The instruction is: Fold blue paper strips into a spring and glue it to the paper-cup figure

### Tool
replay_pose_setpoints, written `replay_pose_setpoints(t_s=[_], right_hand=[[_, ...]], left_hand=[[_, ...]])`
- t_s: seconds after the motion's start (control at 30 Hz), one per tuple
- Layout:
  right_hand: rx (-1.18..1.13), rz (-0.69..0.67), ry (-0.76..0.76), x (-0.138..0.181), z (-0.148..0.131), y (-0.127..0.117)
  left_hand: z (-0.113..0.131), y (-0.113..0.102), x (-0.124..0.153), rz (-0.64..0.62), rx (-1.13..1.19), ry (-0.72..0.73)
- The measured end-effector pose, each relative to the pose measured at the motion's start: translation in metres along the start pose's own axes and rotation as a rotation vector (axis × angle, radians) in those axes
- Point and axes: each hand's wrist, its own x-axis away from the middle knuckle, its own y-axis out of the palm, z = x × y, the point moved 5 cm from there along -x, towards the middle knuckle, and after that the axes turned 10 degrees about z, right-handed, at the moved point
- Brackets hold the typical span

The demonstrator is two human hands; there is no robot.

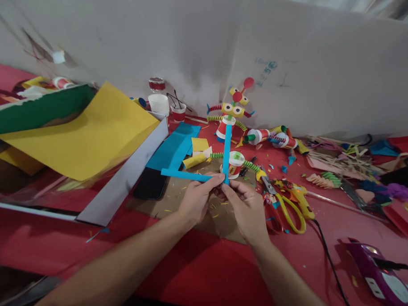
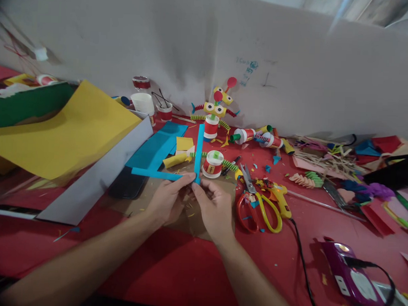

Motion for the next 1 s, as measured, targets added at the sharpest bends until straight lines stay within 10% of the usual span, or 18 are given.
replay_pose_setpoints(t_s=[1.0], right_hand=[[-0.083, -0.045, 0.088, -0.0062, 0.0023, -0.0011]], left_hand=[[0.0006, 0.0024, -0.004, -0.058, -0.038, -0.037]])
